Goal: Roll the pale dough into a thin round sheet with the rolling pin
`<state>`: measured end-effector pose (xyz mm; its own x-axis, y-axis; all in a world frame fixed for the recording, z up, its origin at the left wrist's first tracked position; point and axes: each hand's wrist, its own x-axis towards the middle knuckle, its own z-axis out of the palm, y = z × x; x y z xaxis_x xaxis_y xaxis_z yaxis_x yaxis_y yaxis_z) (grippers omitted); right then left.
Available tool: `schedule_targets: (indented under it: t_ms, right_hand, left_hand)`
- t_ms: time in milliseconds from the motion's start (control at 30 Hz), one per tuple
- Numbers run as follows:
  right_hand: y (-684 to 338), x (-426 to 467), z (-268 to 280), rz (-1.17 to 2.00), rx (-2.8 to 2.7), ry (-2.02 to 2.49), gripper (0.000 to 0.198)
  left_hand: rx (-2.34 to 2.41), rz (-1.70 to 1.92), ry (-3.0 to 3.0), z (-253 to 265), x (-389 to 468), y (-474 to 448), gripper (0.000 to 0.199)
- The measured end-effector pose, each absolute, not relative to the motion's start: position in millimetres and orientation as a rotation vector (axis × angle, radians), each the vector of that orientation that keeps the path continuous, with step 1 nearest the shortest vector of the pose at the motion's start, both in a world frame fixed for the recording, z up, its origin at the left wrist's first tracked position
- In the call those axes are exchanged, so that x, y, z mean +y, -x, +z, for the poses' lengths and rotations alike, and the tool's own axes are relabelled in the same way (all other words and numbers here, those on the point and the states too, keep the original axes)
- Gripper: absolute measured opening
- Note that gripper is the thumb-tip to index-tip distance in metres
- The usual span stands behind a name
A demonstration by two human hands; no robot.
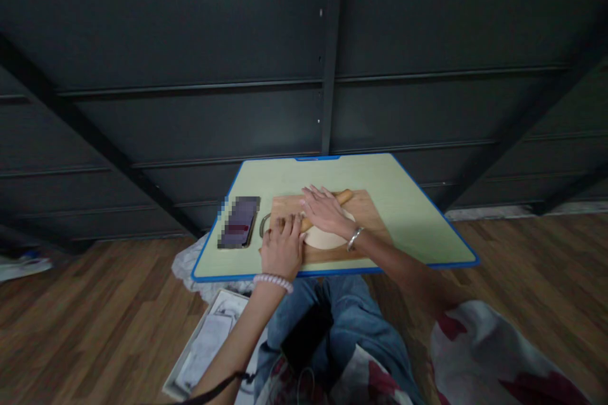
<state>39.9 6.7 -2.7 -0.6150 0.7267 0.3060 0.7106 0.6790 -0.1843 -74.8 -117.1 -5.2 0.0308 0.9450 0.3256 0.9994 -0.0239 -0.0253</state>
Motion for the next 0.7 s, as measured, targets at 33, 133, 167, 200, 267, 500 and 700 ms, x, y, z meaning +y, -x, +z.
schedule_targets:
  t_ms: [33,133,167,200,267,500,700]
  right_hand:
    - [-46.3,1.0,-2.4,0.056,-2.536,1.146,0.049]
    - [-66.7,-17.5,-1.7,0.048,-2.549,1.111,0.045]
    - [-73.8,-24.3,-1.7,0.038,-2.555,1.076,0.043]
    - [-80.9,-31.3,-1.7,0.021,-2.560,1.036,0.041]
    - [-94.3,-45.8,-1.6,-0.018,-2.569,0.968,0.039]
    - [-123.5,-78.6,-0.5,-0.035,-2.595,0.943,0.041]
    - [-117.7,-53.9,-6.0,0.001,-2.553,0.917,0.044]
  left_hand:
    - [-2.005,-0.326,2.067,-4.5,-120.5,72.0,0.047]
    - [-1.997,-0.346,2.087,-3.8,-131.5,64.0,0.048]
    - [-1.993,-0.348,2.087,-3.9,-135.6,61.2,0.049]
    - [-1.990,-0.347,2.081,-4.2,-139.8,58.4,0.049]
    - [-1.991,-0.341,2.062,-4.7,-147.9,52.9,0.050]
    - [-2.084,-0.335,2.005,-3.7,-152.7,39.2,0.054]
    - [-2.165,-0.312,1.944,0.4,-113.0,41.2,0.061]
